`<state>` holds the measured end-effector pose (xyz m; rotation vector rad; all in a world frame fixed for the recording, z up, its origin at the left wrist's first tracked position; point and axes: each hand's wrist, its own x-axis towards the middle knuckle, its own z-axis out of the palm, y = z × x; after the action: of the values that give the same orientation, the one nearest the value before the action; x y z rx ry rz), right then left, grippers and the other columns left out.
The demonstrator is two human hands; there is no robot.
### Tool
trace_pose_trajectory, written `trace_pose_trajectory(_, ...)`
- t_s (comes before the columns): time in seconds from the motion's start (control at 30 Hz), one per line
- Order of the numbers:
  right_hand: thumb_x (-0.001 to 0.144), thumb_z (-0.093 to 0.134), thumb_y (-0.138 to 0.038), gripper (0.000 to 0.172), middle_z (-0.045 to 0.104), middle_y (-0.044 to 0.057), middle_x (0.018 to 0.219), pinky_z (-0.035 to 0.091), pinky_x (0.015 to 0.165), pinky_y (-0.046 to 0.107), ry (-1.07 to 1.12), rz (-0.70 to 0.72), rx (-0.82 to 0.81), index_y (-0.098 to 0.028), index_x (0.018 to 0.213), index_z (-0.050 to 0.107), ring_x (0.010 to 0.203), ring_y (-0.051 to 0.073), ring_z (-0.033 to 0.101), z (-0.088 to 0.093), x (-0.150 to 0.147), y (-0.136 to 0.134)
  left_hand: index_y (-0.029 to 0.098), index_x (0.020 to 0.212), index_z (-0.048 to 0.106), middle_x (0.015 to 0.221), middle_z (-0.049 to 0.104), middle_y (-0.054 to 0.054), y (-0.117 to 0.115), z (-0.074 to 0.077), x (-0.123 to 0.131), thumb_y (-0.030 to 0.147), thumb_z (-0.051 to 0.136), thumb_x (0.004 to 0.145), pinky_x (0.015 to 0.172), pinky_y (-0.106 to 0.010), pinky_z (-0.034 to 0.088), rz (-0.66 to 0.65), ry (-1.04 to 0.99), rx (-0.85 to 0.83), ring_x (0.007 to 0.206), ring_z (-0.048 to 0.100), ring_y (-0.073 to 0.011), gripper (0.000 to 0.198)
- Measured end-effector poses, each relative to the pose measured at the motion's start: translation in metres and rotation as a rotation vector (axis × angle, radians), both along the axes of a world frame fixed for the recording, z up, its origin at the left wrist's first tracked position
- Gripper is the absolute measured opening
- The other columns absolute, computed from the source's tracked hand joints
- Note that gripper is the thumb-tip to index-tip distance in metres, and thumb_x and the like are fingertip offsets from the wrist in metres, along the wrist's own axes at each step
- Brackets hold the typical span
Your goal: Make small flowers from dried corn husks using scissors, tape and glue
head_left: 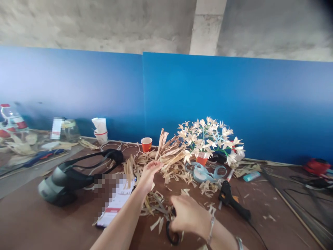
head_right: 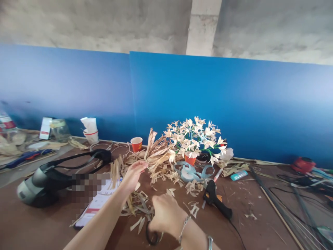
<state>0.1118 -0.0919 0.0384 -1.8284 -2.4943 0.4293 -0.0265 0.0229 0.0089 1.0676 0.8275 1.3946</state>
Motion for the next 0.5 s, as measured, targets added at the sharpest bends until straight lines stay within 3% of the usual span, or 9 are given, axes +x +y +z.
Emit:
trace_pose_trajectory(0.1,0.052,0.062,-0.019,0.044,0.063,0.015,0.093,0.045,0.066,0.03,-0.082,-0.061,0.026,-0.013,0.096,0.06,0.086,0.029,0.06,0.0,-0.012,-0.009,0.016,0.058,0.059,0.058,0.055,0.003,0.001,0.0,-0.001,0.026,0.072,0.055,0.056,-0.021,0.032,-0.027,-0.009,0.008,0.054,0.045,-0.0092,0.017)
trace_pose_trajectory(0.3,0.061,0.051,-0.003,0.031,0.066,0.014,0.085,0.044,0.066,0.03,-0.157,-0.094,0.033,-0.014,0.087,0.062,0.082,0.027,0.062,0.006,-0.015,-0.007,0.016,0.057,0.059,0.057,0.054,0.003,0.001,-0.001,-0.001,0.026,0.071,0.055,0.056,-0.021,0.031,-0.104,0.002,-0.001,0.054,0.044,-0.0091,0.016)
trace_pose_trajectory(0.5,0.062,0.053,-0.011,0.033,0.066,0.009,0.087,0.039,0.069,0.027,-0.033,-0.048,0.095,-0.018,0.093,0.062,0.086,0.022,0.06,0.012,0.005,0.002,0.016,0.055,0.059,0.054,0.055,0.002,-0.002,0.001,-0.001,0.024,0.071,0.056,0.057,-0.022,0.031,-0.173,0.02,-0.015,0.052,0.044,-0.009,0.014)
